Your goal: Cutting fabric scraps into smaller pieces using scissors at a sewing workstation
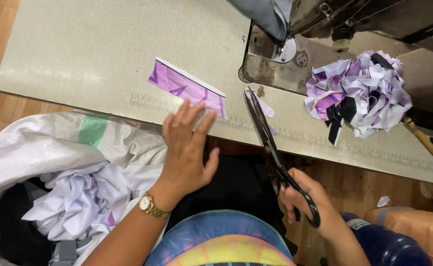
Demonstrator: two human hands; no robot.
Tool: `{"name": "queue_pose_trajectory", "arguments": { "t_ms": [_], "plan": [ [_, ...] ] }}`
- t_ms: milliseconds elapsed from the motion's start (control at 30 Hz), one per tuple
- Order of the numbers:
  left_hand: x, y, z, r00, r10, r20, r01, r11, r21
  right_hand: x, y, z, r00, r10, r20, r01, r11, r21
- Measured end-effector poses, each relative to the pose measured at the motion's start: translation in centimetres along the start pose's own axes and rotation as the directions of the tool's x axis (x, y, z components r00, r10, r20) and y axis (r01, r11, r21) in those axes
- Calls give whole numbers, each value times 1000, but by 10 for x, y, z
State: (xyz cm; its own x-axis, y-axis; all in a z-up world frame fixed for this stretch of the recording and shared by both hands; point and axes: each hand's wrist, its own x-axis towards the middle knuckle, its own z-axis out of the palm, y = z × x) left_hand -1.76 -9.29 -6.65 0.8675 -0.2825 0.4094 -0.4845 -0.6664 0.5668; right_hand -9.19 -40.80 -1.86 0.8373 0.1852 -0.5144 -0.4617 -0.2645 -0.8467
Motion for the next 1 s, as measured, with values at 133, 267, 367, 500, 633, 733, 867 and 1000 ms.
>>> {"name": "queue_pose_trajectory", "arguments": {
  "t_ms": [133,267,367,500,633,733,867,1000],
  "plan": [
    [0,-12,-2,992,-110,-67,122,971,207,-20,-12,7,980,-75,182,58,993,100],
    [-3,-17,-1,994,-108,-35,114,955,273,-28,-6,11,982,146,119,-158,983,94],
    [-3,-17,0,993,-105,-46,114,958,263,-24,-8,11,976,107,188,-115,993,33],
    [-4,-18,1,994,-99,-48,109,952,285,-13,-19,19,961,-12,278,13,1000,-4],
    [-4,-17,1,994,-91,-53,102,951,293,-3,-24,27,951,-54,306,54,999,8],
    [-4,-17,2,994,-90,-61,105,949,298,1,-22,31,949,-41,314,30,999,40],
    [-5,-19,5,994,-88,-59,102,948,301,6,-22,37,964,-29,264,22,999,31],
    [-5,-20,6,995,-84,-56,98,942,320,18,-18,37,962,-84,260,90,996,-11]
  ]
}}
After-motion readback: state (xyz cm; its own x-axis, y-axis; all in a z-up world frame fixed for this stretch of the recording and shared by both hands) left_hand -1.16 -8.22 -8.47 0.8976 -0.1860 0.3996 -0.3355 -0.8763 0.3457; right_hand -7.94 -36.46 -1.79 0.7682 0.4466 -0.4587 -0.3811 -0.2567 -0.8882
